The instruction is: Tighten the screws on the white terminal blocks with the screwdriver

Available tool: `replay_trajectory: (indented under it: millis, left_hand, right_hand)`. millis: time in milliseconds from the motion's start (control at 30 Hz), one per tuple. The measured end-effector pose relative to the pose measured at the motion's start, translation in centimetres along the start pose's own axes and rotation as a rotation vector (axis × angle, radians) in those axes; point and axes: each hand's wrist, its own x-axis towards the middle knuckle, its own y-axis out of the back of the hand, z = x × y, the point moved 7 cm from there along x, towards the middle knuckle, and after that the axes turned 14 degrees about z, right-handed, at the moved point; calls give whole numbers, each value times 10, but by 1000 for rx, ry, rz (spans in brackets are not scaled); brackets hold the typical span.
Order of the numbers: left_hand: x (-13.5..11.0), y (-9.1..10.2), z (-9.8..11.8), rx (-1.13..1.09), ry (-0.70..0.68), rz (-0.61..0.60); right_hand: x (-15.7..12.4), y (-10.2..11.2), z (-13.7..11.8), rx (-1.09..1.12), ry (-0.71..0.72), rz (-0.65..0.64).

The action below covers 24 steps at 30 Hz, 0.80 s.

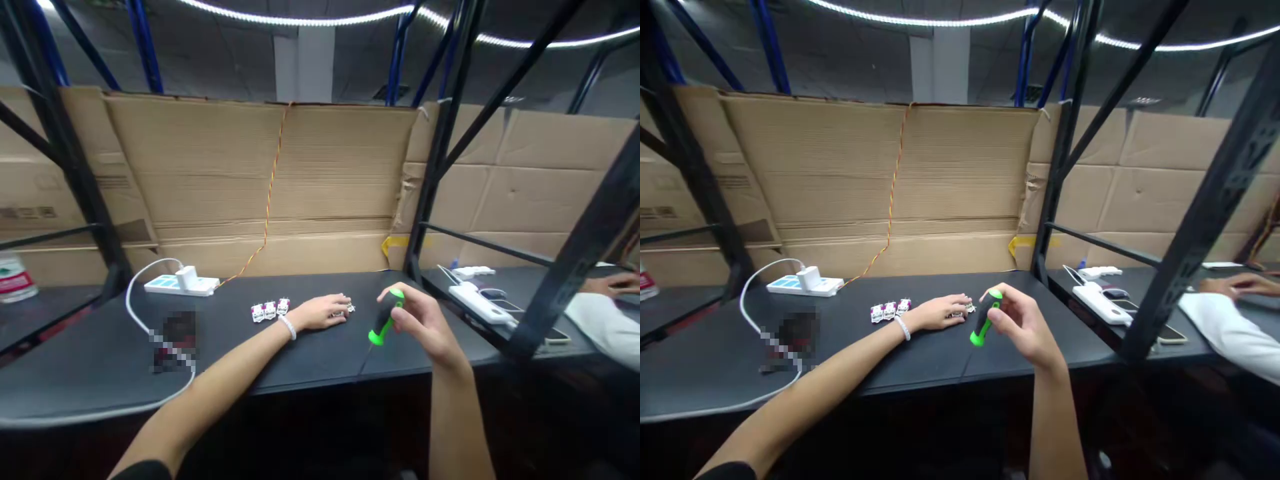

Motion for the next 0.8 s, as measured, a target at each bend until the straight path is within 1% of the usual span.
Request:
replay_trajectory:
  millis: [133,233,300,333,367,400,433,500,567,600,667,700,733,800]
  left_hand:
    - [-1,-1,1,5,17,-12]
    - [1,5,3,34,40,-20]
    - [4,19,2,82,69,-12]
    - [5,29,0,110,91,4]
    - [5,42,-3,135,116,21]
    - [2,59,-10,176,193,66]
    - [-4,74,-19,218,290,77]
    - [-23,101,-32,252,388,50]
    - [-51,120,-42,262,468,-19]
    - [-67,126,-45,262,497,-60]
    - [-96,131,-47,258,544,-139]
    - [-108,129,-46,235,565,-186]
    - [-116,127,-44,211,577,-209]
    - [-123,122,-37,185,576,-212]
  right_hand:
    - [0,1,3,1,9,-6]
    - [0,6,8,16,15,2]
    - [1,11,11,25,30,49]
    - [1,15,11,35,41,85]
    - [2,18,11,53,51,123]
    - [2,21,10,78,59,165]
    - [2,23,8,110,67,208]
    - [3,26,4,168,76,278]
    - [3,27,2,197,79,338]
    - [4,27,1,204,79,364]
    - [5,25,3,213,69,399]
    - [5,24,4,214,68,412]
    - [5,22,5,207,67,419]
    - [6,18,7,178,68,414]
